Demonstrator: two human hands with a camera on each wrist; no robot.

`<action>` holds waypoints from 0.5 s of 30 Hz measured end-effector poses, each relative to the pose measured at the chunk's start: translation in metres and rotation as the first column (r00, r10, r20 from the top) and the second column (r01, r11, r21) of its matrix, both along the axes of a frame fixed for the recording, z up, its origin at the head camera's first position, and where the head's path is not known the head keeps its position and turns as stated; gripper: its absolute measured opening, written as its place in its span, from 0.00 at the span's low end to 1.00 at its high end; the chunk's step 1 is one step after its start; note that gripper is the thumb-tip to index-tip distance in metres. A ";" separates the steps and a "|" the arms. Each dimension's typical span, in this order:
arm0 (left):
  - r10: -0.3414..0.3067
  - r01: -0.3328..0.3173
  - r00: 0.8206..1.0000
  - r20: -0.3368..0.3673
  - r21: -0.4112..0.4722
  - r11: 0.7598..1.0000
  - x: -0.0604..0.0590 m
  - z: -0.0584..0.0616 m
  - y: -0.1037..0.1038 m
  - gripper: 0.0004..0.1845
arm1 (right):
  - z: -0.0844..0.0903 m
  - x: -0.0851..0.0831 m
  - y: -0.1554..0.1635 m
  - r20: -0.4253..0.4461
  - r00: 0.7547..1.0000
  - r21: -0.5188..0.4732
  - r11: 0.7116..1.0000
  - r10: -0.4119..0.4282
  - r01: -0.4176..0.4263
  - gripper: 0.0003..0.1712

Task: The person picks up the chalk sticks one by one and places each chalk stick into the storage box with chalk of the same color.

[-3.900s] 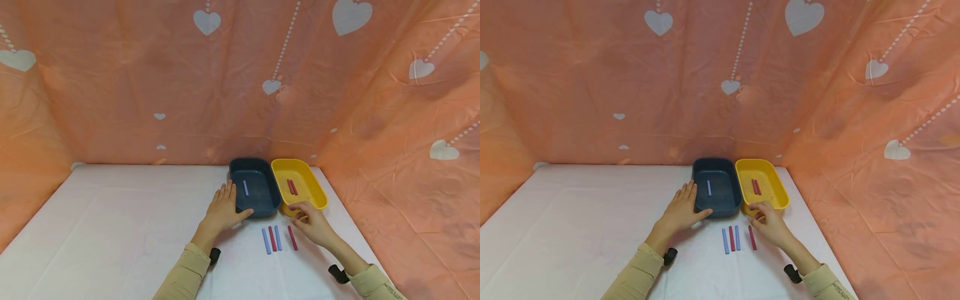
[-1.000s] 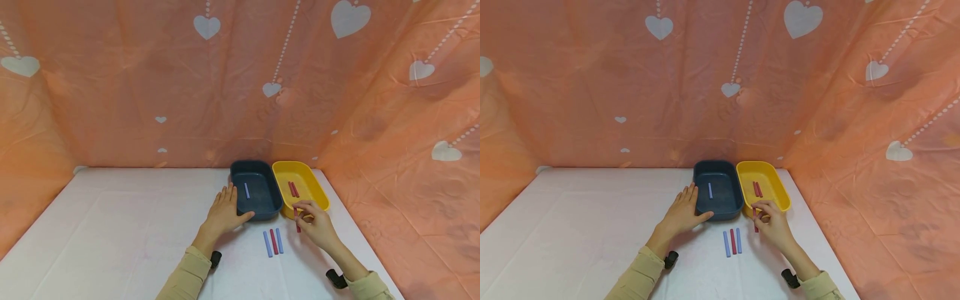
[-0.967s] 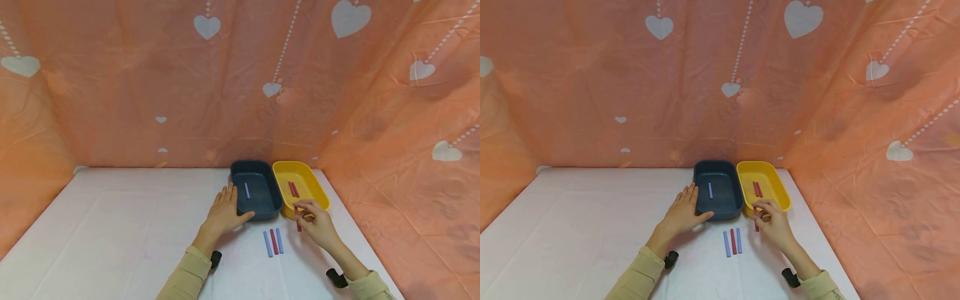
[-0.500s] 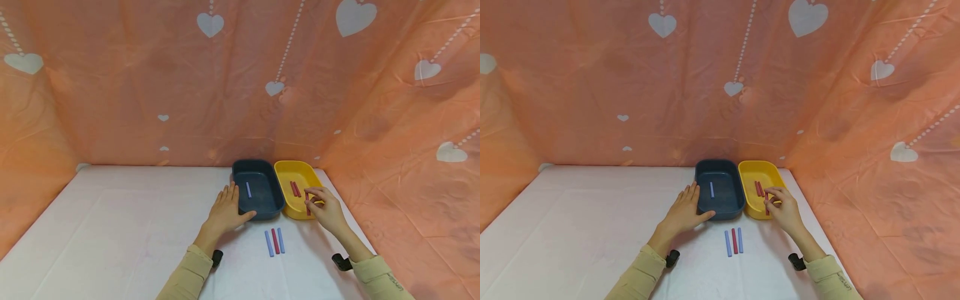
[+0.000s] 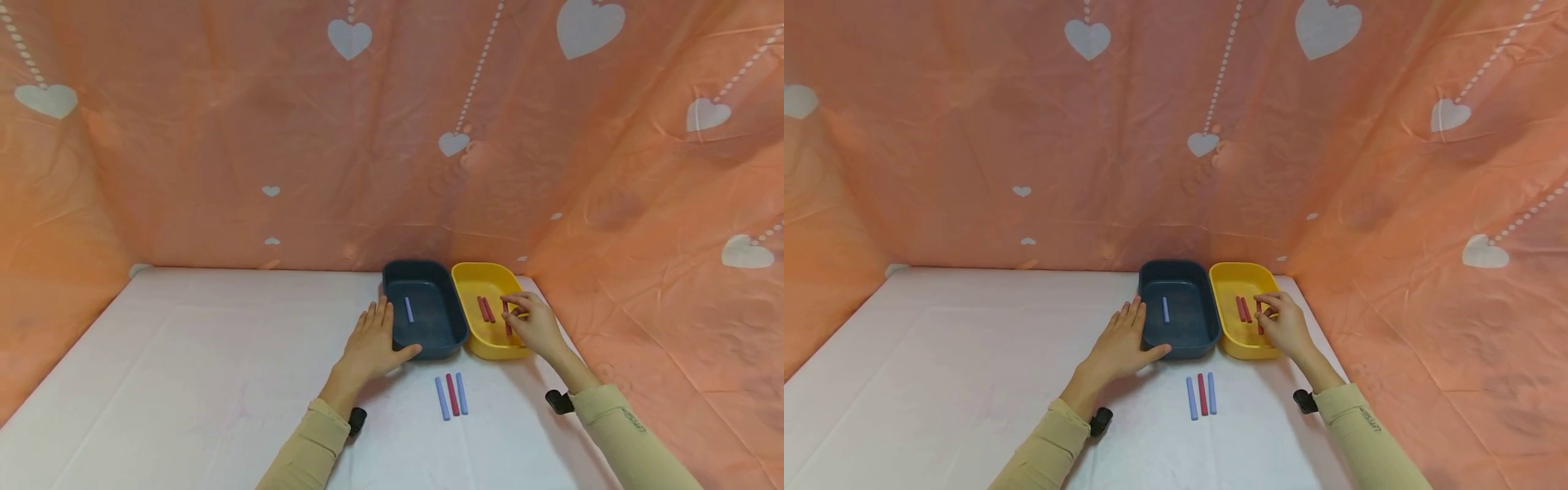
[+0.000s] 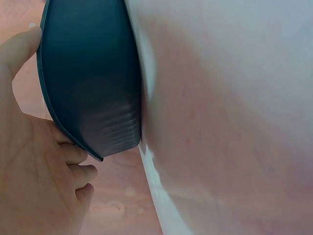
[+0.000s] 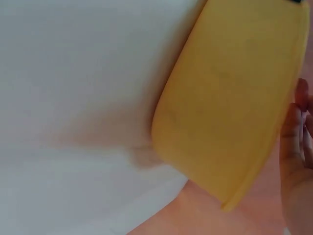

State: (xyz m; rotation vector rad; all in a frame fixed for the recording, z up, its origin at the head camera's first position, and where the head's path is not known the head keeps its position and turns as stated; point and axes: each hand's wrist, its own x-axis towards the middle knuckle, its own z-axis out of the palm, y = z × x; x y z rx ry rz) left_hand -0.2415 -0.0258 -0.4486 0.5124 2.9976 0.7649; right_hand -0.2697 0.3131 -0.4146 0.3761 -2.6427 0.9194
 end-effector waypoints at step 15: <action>0.002 -0.002 1.000 0.007 -0.014 1.000 0.001 0.001 0.000 0.60 | -0.011 -0.040 0.010 0.172 0.985 0.060 0.998 -0.025 0.015 0.20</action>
